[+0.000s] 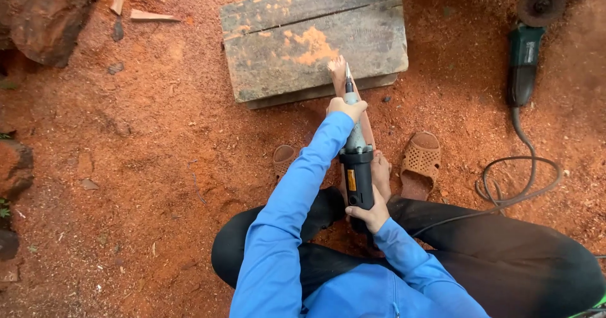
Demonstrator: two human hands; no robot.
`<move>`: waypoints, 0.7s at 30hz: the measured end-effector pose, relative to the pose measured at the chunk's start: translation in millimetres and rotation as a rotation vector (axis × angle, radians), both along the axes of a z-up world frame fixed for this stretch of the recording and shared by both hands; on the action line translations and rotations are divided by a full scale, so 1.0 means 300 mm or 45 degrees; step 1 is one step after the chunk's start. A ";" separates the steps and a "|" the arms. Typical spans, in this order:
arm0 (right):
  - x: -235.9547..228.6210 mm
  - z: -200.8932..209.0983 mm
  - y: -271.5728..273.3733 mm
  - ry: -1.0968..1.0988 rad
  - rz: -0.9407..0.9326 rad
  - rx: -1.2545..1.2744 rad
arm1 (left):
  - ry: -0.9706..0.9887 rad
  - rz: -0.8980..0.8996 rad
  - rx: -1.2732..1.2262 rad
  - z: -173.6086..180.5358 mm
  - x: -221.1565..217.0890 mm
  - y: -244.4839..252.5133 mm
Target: Using a handheld rotary tool to shape and smooth a long piece of wood while sitting on the floor.
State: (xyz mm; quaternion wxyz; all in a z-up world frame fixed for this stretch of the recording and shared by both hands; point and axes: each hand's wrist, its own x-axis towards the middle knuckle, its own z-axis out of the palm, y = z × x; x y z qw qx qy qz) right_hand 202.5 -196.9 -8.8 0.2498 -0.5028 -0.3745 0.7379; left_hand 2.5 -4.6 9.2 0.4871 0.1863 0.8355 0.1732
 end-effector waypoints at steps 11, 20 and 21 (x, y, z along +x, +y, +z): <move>0.021 -0.130 -0.002 -0.179 0.140 -0.015 | -0.020 0.059 0.150 -0.081 -0.038 -0.021; 0.056 -0.211 0.000 -0.333 0.258 -0.002 | -0.009 0.108 0.214 -0.142 -0.056 -0.027; 0.060 -0.217 0.003 -0.357 0.277 0.003 | 0.003 0.092 0.210 -0.162 -0.059 -0.027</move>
